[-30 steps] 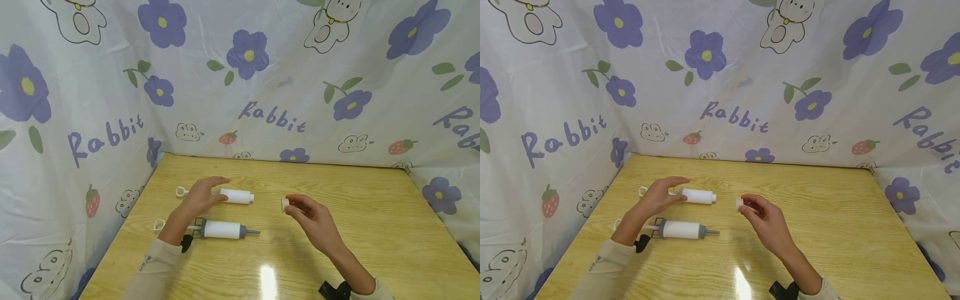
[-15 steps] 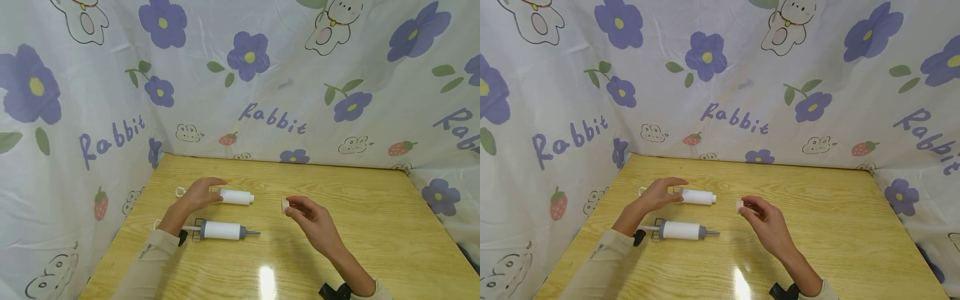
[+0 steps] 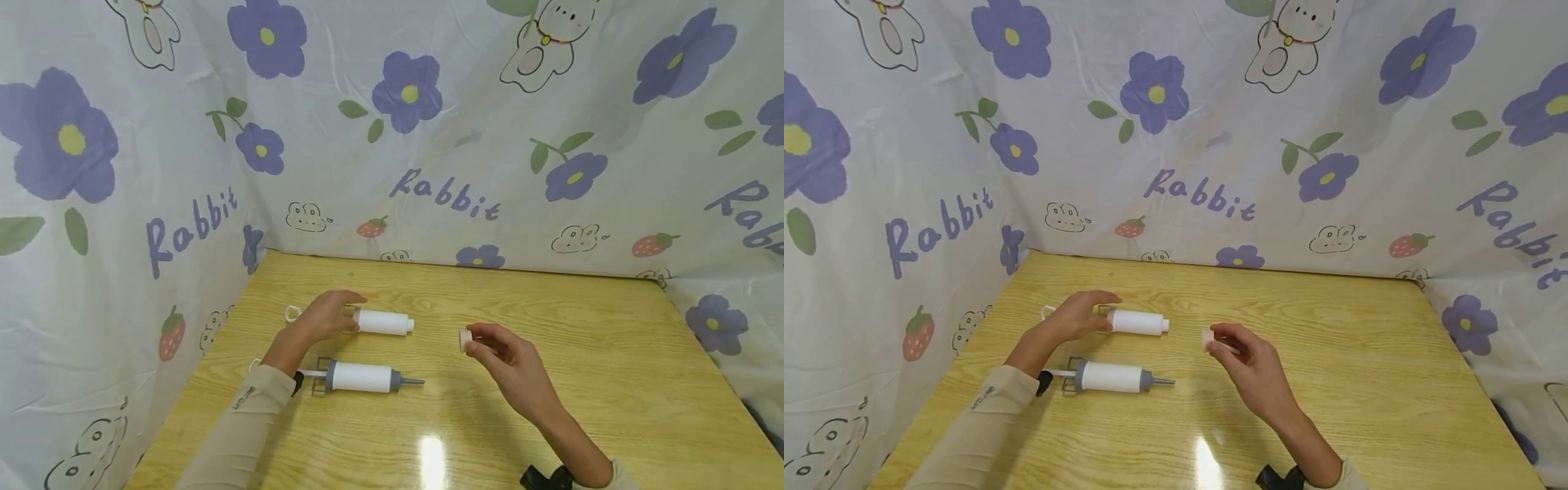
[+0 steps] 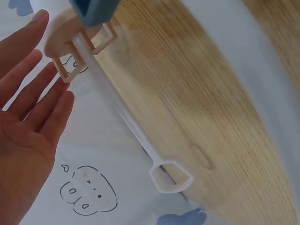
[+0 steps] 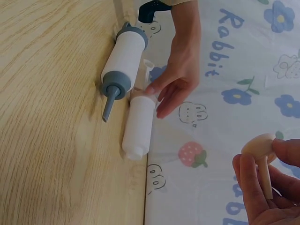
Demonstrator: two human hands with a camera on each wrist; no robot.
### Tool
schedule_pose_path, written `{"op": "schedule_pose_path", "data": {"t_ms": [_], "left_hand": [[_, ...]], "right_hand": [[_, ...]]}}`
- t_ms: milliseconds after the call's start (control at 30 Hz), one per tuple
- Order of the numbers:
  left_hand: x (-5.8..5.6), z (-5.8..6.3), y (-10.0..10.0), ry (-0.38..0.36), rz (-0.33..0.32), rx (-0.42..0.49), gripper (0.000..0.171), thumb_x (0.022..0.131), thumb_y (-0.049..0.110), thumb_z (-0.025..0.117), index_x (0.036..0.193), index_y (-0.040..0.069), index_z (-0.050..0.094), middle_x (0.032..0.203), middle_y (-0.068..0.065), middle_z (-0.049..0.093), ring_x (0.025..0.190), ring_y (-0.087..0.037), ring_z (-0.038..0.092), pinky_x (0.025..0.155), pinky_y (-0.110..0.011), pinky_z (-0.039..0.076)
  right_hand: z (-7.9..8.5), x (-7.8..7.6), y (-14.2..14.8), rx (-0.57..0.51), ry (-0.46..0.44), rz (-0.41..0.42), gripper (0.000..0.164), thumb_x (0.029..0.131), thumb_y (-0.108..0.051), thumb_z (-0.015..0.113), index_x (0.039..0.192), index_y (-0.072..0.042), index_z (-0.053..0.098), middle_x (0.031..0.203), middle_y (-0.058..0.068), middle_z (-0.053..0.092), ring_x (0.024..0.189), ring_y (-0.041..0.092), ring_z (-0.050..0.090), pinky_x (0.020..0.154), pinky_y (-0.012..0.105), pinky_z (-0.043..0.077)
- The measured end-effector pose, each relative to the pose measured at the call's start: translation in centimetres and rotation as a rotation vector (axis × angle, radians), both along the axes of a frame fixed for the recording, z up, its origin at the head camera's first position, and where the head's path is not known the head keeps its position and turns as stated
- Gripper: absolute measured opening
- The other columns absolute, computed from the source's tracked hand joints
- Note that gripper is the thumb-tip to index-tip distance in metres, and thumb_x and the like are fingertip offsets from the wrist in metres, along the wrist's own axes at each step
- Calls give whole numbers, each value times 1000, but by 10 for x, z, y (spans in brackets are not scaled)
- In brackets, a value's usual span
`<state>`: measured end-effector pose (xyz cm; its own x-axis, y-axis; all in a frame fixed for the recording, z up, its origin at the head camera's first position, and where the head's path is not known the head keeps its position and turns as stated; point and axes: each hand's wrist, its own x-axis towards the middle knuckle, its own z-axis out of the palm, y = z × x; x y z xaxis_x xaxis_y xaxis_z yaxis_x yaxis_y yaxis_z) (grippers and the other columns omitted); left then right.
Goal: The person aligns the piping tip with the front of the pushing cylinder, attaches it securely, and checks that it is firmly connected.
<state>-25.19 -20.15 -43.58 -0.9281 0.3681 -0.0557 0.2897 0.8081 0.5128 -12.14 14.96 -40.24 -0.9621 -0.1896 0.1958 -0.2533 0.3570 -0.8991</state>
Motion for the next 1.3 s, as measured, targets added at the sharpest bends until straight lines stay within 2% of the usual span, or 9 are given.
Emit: {"op": "schedule_pose_path", "data": {"t_ms": [167, 433, 700, 867, 1133, 1300], "left_hand": [[-3, -1, 3, -22, 12, -30, 57, 90, 13, 79, 144, 9, 61, 149, -15, 59, 141, -39, 52, 116, -55, 44], [-6, -3, 6, -48, -5, -60, 60, 88, 10, 81, 144, 6, 60, 147, -16, 60, 135, -39, 56, 112, -54, 48], [-6, -7, 9, -104, 12, -109, 57, 90, 15, 80, 144, 10, 62, 146, -15, 61, 135, -38, 57, 110, -54, 49], [-4, -9, 8, -87, 18, -115, 56, 89, 15, 81, 142, 9, 63, 146, -15, 62, 136, -39, 56, 112, -54, 48], [0, -9, 5, -53, 20, -114, 55, 88, 15, 82, 140, 8, 65, 142, -15, 64, 133, -39, 58, 110, -54, 49], [5, -3, 6, -6, 16, -100, 53, 88, 15, 82, 137, 6, 67, 135, -15, 68, 122, -34, 65, 100, -49, 55]], "right_hand": [[-2, 0, 1, 8, -3, -10, 37, 103, -32, 65, 134, -12, 66, 116, 5, 75, 103, 7, 71, 89, 23, 59], [-3, 0, 5, 7, -6, -24, 36, 102, -32, 66, 133, -14, 66, 116, 3, 75, 102, 6, 72, 90, 23, 59], [-2, 1, 5, -1, -24, -21, 39, 102, -34, 66, 134, -12, 66, 117, 4, 75, 102, 7, 72, 90, 23, 59], [-3, 1, 5, -5, -19, -10, 40, 103, -32, 65, 134, -9, 66, 117, 7, 75, 103, 8, 72, 90, 23, 58], [-6, 0, 4, -15, -27, -7, 38, 102, -34, 67, 133, -12, 66, 117, 4, 75, 103, 7, 72, 91, 23, 58], [-8, 0, 5, -3, -17, -12, 38, 102, -33, 66, 133, -12, 66, 115, 4, 75, 102, 8, 72, 91, 23, 58]]}}
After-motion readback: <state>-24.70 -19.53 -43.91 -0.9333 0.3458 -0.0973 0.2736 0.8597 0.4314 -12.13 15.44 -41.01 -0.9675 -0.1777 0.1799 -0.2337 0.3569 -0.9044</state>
